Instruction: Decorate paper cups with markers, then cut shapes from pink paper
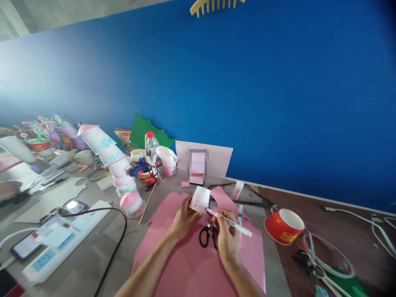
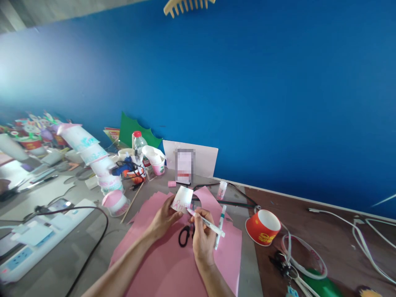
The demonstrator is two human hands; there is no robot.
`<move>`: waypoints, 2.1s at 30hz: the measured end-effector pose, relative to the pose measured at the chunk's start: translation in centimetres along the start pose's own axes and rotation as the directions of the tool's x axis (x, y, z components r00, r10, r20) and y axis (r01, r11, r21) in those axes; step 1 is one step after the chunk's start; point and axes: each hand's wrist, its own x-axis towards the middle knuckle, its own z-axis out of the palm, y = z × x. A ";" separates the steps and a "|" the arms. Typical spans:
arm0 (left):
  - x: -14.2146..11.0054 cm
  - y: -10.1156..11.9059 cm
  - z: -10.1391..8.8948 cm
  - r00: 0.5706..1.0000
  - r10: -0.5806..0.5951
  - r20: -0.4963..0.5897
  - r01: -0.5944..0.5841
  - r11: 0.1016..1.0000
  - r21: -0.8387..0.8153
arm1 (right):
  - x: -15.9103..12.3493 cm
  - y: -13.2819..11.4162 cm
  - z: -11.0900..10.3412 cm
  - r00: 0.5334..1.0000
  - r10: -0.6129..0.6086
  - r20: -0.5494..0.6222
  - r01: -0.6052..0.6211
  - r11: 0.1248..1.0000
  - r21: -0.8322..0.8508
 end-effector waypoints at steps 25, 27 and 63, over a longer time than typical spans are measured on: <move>0.2 -0.2 -0.2 1.000 0.014 0.010 -0.014 1.000 0.013 | -0.1 0.2 -0.1 0.999 -0.028 0.034 0.028 0.999 0.020; 0.1 -0.1 -0.2 1.000 0.012 0.005 -0.012 1.000 0.019 | -0.1 0.2 -0.1 0.999 -0.028 0.043 0.028 0.999 0.016; 0.1 0.0 -0.2 1.000 0.006 0.012 -0.006 0.999 0.032 | -0.2 -0.2 0.2 0.999 -0.040 0.023 0.041 0.999 -0.005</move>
